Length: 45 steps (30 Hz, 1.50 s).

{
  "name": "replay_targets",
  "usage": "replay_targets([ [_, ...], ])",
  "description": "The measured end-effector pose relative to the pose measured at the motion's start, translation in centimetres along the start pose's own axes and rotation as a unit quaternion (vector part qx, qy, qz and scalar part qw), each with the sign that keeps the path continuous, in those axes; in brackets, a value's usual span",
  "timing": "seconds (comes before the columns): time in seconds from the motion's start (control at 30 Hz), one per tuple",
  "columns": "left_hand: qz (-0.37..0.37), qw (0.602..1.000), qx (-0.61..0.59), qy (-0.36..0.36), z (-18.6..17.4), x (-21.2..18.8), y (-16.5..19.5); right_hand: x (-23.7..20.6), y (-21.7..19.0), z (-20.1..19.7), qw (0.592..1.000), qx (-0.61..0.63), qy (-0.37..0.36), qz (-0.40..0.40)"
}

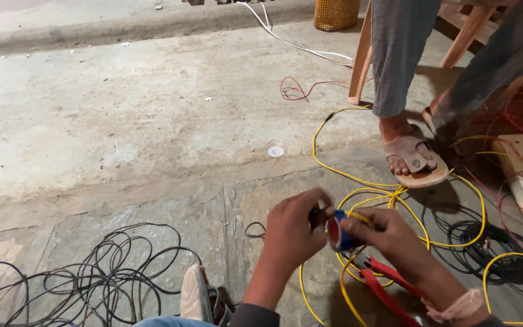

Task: The person strips the insulation from a yellow wire using pliers, twists the exposed strands, and wraps the connection with blue electrical tape. The work is performed on the floor among several other wires.

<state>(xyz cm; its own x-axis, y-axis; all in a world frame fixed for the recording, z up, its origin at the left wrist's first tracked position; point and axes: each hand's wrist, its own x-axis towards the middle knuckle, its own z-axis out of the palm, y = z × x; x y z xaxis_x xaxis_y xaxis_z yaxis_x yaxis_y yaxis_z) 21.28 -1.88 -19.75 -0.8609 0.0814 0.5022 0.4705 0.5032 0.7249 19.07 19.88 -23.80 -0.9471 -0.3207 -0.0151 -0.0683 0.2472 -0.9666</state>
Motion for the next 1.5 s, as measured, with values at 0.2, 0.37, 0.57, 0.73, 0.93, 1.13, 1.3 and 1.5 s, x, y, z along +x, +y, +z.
replay_targets([
  [0.2,-0.008,0.996,0.060,-0.063,3.2,-0.7,-2.1,0.2,-2.4,0.4,0.991,0.001,0.096,0.092],
  [0.37,-0.251,0.924,-0.230,-0.175,5.2,-0.9,-4.0,-0.6,-4.7,0.8,0.969,-0.174,0.047,-0.168],
  [0.57,-0.215,0.884,-0.290,-0.296,4.7,-1.4,-2.6,-1.1,-5.6,1.2,0.951,-0.274,0.095,-0.104],
  [0.73,-0.148,0.973,-0.139,-0.112,4.5,-1.2,-0.6,-0.8,-4.9,1.0,0.953,-0.265,0.086,-0.118],
  [0.93,-0.018,0.980,-0.189,-0.058,3.5,-1.3,-1.7,-0.4,-3.7,1.0,0.963,-0.242,0.099,-0.067],
  [1.13,-0.132,0.962,-0.236,0.029,5.4,-0.5,-2.2,-0.1,-3.5,0.0,0.960,-0.231,0.129,-0.090],
  [1.3,-0.374,0.879,-0.297,-0.017,4.9,0.0,-3.5,-0.8,-3.8,0.6,0.962,-0.196,0.136,-0.133],
  [1.5,-0.368,0.873,-0.314,-0.069,6.0,-0.3,-5.3,-0.9,-6.1,-0.3,0.973,-0.189,0.089,-0.103],
])
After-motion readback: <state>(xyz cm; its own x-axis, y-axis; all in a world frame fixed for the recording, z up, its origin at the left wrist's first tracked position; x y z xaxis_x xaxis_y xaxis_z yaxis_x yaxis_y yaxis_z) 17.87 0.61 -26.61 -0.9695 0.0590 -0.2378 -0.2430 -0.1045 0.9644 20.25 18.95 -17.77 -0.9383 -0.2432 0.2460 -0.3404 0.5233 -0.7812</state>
